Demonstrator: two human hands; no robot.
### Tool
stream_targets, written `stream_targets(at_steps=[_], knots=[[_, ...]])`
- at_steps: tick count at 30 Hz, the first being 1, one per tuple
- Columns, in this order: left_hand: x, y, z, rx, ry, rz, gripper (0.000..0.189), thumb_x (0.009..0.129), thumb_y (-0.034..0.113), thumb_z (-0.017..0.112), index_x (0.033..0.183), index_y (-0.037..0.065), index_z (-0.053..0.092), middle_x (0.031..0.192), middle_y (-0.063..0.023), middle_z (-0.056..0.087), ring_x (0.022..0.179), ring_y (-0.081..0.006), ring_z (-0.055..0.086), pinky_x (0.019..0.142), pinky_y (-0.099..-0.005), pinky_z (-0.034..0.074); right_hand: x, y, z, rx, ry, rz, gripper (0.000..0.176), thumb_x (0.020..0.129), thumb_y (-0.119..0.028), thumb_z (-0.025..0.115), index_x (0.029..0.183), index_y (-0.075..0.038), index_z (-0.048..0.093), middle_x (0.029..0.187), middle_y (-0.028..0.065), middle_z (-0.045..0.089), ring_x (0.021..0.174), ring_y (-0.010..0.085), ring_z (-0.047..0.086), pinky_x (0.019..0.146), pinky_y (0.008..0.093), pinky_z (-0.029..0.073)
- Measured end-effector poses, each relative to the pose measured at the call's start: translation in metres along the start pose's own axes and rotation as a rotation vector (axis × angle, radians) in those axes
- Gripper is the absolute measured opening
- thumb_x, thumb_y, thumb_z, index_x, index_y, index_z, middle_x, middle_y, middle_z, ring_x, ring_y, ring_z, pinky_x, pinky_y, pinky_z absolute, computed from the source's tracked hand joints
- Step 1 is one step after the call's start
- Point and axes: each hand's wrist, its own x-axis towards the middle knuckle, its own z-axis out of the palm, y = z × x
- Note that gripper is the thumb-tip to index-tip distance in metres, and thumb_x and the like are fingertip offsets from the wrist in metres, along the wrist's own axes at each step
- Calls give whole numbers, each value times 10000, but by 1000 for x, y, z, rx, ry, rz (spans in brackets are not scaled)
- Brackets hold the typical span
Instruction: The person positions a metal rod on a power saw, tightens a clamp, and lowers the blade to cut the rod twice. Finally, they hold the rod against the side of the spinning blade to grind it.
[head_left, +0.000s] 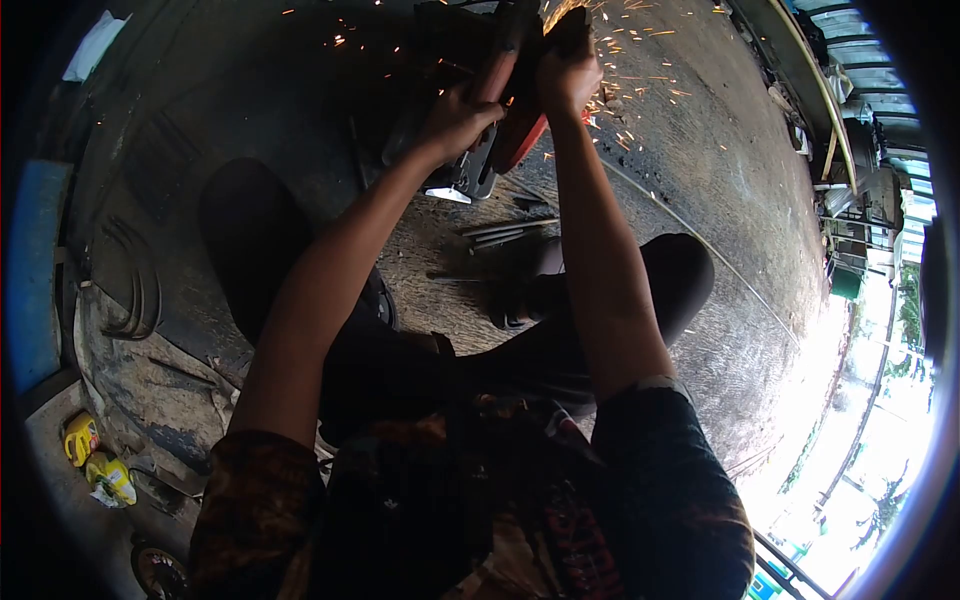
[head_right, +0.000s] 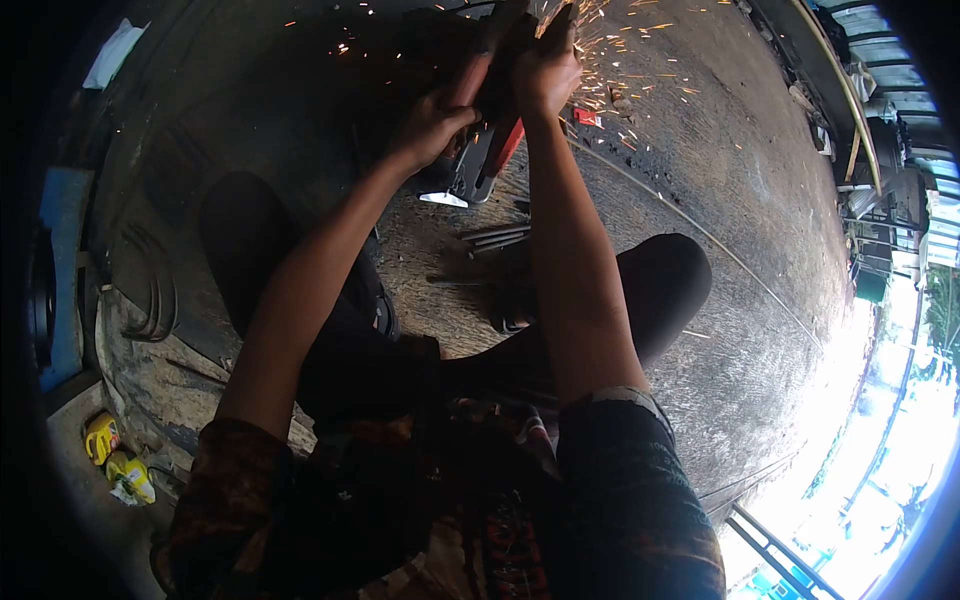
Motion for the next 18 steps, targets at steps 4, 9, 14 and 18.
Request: stream_targets(at_steps=[4,9,14,18], knots=[[-4,9,-1,10,-22,-74,232,763,165,652,935,27,581,579,-19,542,429,-98,507,402,-274,395,0,4,4,-10,40,0,347,768,-185,581,1091,-63,622,924,249,667,888,428,647,820,492,510],[-3,6,-1,32,-15,-38,215,791,178,657,915,23,575,609,8,530,499,-78,503,468,-260,398,0,-1,0,15,3,14,340,777,-197,585,1085,-59,628,926,250,667,894,420,648,819,491,511],[-3,3,-1,50,-4,-24,218,789,186,658,905,20,577,612,7,529,508,-78,506,469,-254,394,1,1,4,52,16,13,332,778,-189,585,1078,-53,630,919,250,667,886,421,649,808,495,514],[-3,5,0,63,-8,-31,234,793,205,651,922,23,581,617,4,530,505,-82,506,470,-259,396,2,7,8,-12,50,22,328,774,-185,587,1072,-55,630,927,245,668,890,422,647,807,496,514]])
